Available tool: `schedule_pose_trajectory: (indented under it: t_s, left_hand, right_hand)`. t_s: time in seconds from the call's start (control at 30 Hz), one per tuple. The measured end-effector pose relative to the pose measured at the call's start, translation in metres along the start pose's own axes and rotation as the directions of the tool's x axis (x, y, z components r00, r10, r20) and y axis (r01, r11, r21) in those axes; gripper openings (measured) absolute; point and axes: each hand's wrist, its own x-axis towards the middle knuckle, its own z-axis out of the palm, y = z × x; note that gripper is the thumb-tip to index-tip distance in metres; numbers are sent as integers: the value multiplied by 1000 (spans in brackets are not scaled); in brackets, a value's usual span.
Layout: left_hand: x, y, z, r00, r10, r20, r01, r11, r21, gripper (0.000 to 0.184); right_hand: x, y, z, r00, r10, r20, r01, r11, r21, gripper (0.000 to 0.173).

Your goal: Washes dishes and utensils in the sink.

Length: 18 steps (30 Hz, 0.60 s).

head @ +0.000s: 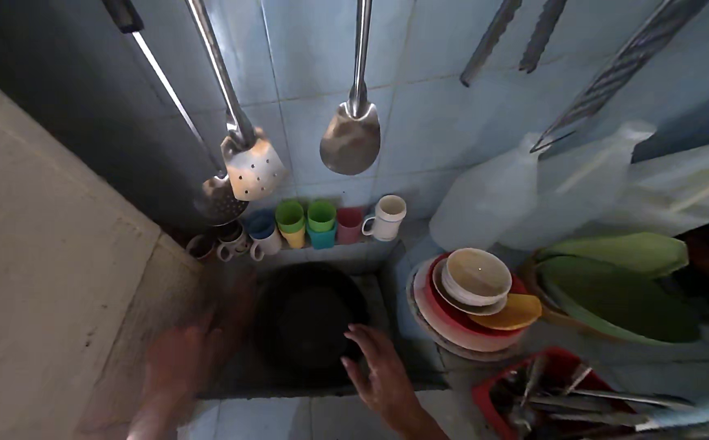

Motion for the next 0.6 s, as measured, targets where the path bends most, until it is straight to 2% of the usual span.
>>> schedule_pose_trajectory:
  t_s: [0.03,0.1,0.13,0.17,0.2,0.23,0.27,0.3,0.33,0.37,0.4,0.43,0.47,0.5,0.53,0.57,0.6]
  left_hand:
    - [-1,6,-13,994,105,-32,-104,994,28,38]
    - [-2,18,-30,932,355,-79,-350,934,67,35]
    - [-1,26,-33,875,476,-83,-472,879,69,33]
    - [0,34,-34,784,613,-96,-611,790,57,31]
    - [3,45,-32,675,732,-95,-733,680,30,29]
    - [5,58,-30,571,817,-75,-820,572,-4,26]
    - [8,74,-28,488,873,-23,-873,487,-39,22]
    - [12,89,-25,425,905,25,-902,425,-78,21]
    - [19,102,-20,379,925,38,-917,380,-120,19]
    - [29,112,-9,342,940,-17,-929,335,-158,19]
    - [40,121,6,324,937,-132,-933,294,-206,21]
    - [51,128,25,335,907,-256,-925,266,-271,23]
    - [64,135,45,381,854,-355,-895,243,-375,25]
    - [77,140,67,464,787,-407,-834,232,-501,26]
    - [90,143,93,582,702,-410,-737,242,-631,26]
    - [103,144,122,730,590,-346,-592,292,-751,28]
    - [116,142,153,861,464,-206,-399,369,-839,30]
  right_hand:
    - [11,-15,-3,998,-60,-17,59,998,-24,44]
    - [33,-40,-6,984,-172,-48,167,982,-88,60]
    - [43,-50,-8,974,-219,-48,211,968,-137,70]
    - [51,-59,-11,971,-237,-19,229,955,-187,80]
    - [57,-67,-16,978,-203,44,208,951,-227,85]
    - [61,-76,-25,982,-108,154,146,953,-265,84]
    - [67,-84,-38,945,63,321,36,955,-294,74]
    - [75,-85,-51,839,237,489,-84,946,-313,58]
    - [80,-77,-62,751,322,576,-166,937,-307,49]
    - [79,-62,-69,727,351,590,-227,934,-277,45]
    - [73,-44,-74,751,361,553,-276,932,-234,42]
    - [66,-29,-76,767,397,504,-336,918,-211,41]
    - [60,-16,-78,768,452,454,-409,891,-197,42]
    - [52,-5,-78,785,488,381,-461,872,-167,42]
    - [43,3,-78,800,519,301,-505,853,-130,43]
    - [36,10,-77,807,546,226,-543,836,-82,44]
    - [27,16,-77,814,561,151,-564,825,-24,44]
